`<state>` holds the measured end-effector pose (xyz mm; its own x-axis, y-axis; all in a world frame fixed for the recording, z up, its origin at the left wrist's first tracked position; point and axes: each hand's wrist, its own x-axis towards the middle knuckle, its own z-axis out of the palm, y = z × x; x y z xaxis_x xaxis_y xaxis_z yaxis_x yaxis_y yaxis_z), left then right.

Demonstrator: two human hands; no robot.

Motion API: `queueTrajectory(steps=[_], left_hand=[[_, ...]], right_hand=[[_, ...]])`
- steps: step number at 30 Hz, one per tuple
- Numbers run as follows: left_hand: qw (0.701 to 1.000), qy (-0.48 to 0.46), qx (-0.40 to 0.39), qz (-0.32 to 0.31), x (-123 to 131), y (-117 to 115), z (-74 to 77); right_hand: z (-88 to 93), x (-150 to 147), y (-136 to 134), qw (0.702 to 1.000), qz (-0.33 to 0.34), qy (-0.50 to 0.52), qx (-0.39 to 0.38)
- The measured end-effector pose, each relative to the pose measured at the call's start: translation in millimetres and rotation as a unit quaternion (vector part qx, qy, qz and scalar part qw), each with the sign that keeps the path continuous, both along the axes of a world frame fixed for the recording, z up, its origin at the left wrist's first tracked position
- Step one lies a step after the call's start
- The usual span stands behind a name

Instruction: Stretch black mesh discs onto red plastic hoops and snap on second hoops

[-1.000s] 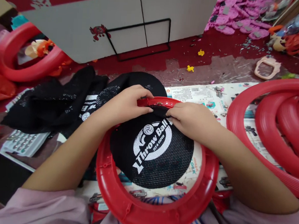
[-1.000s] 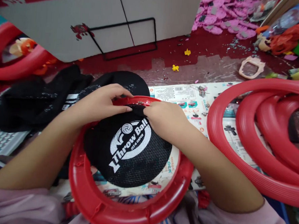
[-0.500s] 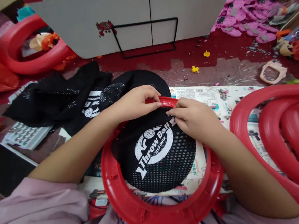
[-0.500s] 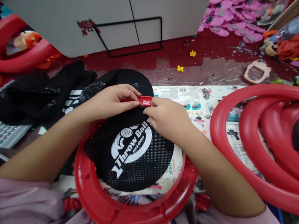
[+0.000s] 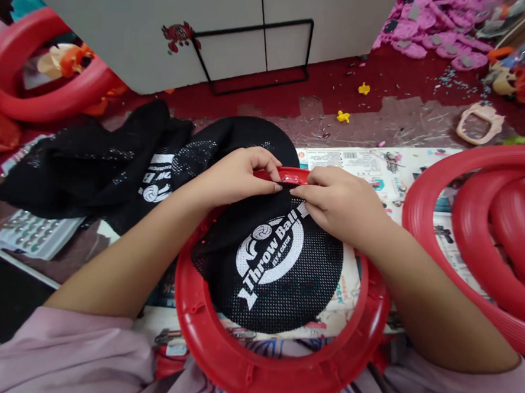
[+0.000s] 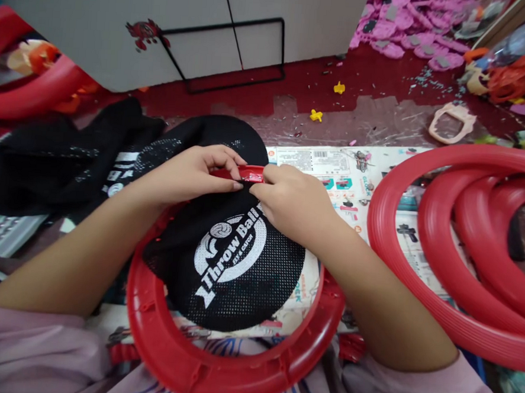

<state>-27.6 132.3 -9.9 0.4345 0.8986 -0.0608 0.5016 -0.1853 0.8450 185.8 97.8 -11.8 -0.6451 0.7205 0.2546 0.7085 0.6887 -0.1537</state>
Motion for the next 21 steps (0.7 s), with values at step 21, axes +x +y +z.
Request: queueTrajectory(steps=[21], left_hand=[[0.999,0.028,0.011,0.038,5.9,-1.5,-3.9]], right_hand=[[-0.2,-4.6,0.0,0.998,-0.040,-0.042,-0.033]])
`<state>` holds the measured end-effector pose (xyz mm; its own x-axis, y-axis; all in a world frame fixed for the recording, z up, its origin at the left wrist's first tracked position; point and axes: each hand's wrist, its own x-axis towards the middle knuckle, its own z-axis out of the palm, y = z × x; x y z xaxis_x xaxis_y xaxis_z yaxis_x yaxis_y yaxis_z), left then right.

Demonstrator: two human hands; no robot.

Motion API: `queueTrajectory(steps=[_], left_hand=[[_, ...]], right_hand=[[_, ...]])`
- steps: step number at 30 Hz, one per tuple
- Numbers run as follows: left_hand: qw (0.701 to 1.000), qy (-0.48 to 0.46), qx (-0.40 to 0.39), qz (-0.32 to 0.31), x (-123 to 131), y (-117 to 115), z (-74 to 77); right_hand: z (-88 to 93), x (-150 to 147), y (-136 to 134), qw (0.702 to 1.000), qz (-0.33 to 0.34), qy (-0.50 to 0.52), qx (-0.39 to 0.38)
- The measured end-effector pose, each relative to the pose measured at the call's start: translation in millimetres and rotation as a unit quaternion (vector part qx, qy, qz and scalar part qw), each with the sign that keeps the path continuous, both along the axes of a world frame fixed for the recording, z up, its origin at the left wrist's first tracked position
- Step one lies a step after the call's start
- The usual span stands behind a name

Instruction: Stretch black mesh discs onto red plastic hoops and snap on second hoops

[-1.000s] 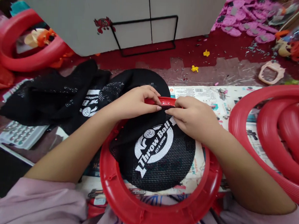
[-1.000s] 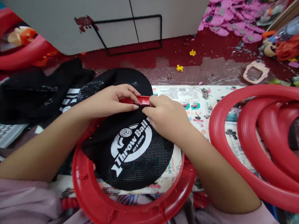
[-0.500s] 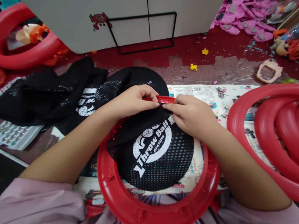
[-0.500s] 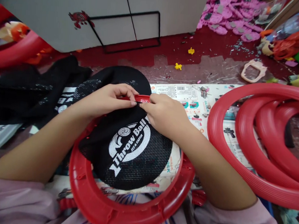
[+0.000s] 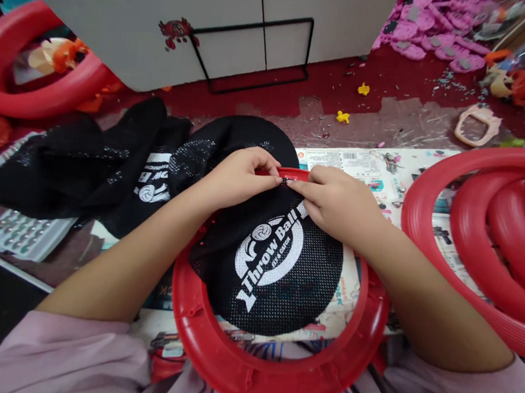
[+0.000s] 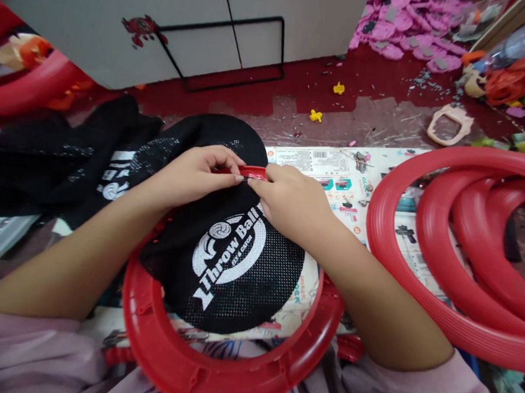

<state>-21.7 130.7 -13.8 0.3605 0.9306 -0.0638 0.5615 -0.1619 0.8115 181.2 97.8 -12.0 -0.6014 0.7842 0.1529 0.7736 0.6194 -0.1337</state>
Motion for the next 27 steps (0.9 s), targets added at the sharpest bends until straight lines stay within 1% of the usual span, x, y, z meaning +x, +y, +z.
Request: queueTrajectory(steps=[6,10,13,15,17,19,20,24,27], left_hand=[[0.997,0.048,0.052,-0.001,2,-1,-1.3],[0.995,0.065,0.068,0.021,5,-3,-1.6],[0.993,0.087,0.078,0.027,4,-4,2.4],[0.993,0.105,0.060,0.006,2,-5,8.0],[0.989,0.141,0.036,-0.036,-2,-5,14.3],[0.981,0.177,0.036,-0.069,-5,-6,18.8],[0.979,0.187,0.043,-0.075,-6,-7,19.9],[0.978,0.192,0.055,-0.055,-6,-8,19.2],[0.971,0.219,0.083,-0.039,-9,-9,21.5]], right_hand=[[0.5,-3,-1,0.999,-0.010,-0.029,0.015],[6.2,-6,-2,0.998,-0.028,-0.058,0.002],[11.5,-6,-5,0.998,-0.028,-0.061,-0.022],[14.2,-5,-7,0.998,-0.017,-0.043,-0.049],[15.6,-3,-9,0.996,-0.007,-0.028,-0.080],[15.6,-3,-11,0.995,-0.003,-0.031,-0.096],[15.1,-3,-11,0.995,-0.002,-0.038,-0.097],[11.5,-4,-12,0.995,-0.015,-0.061,-0.077],[8.3,-5,-10,0.995,-0.026,-0.055,-0.076]])
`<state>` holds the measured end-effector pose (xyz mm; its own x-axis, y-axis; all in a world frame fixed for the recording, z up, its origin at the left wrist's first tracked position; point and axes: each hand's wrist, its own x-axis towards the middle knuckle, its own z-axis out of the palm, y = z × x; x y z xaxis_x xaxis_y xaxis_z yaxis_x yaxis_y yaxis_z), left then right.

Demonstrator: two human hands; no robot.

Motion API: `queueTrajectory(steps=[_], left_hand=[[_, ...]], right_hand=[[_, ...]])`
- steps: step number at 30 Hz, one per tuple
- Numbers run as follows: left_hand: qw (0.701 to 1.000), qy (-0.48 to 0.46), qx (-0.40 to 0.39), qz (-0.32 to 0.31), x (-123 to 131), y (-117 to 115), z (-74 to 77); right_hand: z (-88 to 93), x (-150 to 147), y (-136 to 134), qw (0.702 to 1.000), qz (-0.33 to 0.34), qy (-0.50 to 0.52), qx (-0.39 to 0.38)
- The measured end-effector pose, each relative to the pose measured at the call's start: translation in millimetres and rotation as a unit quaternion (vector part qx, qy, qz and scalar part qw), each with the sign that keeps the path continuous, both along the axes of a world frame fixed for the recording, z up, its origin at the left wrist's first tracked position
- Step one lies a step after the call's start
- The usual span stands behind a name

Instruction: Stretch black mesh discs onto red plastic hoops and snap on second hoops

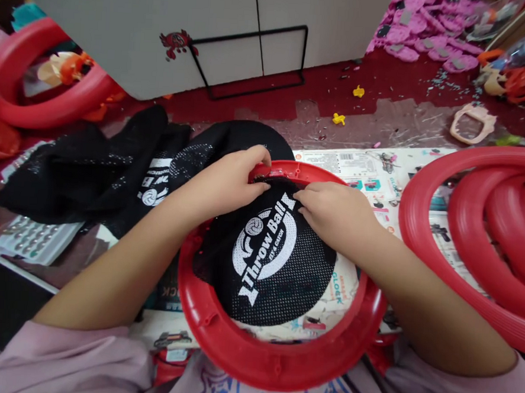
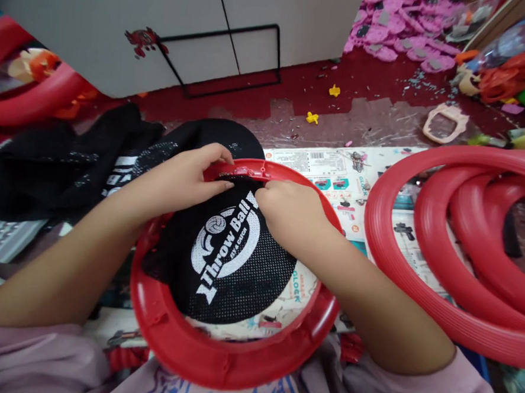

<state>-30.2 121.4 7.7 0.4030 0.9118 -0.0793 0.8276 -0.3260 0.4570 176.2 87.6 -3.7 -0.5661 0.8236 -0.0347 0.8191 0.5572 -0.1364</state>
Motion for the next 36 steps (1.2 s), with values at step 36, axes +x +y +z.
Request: queueTrajectory(steps=[36], left_hand=[[0.935,-0.294,-0.190,0.054,-3,17,-14.6]], right_hand=[[-21.7,0,14,0.976,0.052,0.157,0.141]])
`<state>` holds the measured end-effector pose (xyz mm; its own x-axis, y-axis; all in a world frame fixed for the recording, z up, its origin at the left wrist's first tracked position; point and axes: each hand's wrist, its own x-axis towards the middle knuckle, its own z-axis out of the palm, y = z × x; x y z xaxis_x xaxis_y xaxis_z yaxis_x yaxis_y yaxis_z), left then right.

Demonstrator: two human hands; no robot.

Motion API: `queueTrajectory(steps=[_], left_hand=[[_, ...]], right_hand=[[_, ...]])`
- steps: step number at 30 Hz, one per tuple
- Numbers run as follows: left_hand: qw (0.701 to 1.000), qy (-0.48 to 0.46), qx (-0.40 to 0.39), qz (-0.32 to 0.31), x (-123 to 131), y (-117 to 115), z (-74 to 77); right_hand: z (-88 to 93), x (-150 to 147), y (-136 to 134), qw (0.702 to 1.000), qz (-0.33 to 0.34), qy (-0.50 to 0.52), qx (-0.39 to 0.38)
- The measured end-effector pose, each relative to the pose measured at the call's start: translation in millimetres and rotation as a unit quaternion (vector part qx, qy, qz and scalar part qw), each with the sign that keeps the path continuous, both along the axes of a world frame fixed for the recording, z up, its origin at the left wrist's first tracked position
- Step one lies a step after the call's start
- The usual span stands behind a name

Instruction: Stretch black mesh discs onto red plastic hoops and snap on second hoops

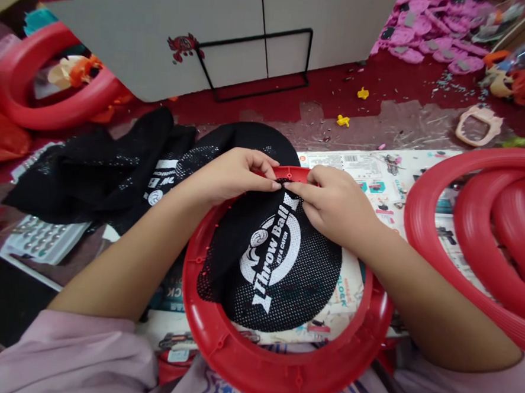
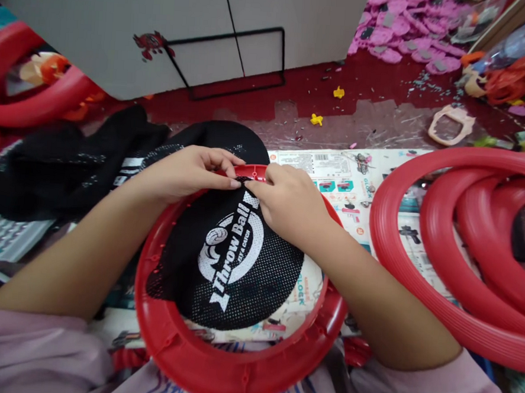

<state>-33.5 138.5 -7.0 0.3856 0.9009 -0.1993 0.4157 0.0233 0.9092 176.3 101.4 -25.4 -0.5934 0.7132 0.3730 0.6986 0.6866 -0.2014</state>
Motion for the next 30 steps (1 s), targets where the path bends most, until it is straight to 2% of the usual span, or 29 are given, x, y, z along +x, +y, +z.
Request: queueTrajectory(steps=[7,15,30], left_hand=[[1.000,0.001,-0.021,0.022,1.5,-0.5,-3.0],[0.997,0.062,-0.034,0.033,6.1,-2.6,-3.6],[0.988,0.140,0.060,0.027,7.5,-2.9,-7.1]], right_hand=[[1.0,-1.5,0.0,1.000,-0.001,-0.017,-0.014],[0.6,-2.9,0.5,0.999,-0.007,-0.040,-0.031],[2.3,-3.0,0.7,0.997,-0.023,-0.063,-0.034]])
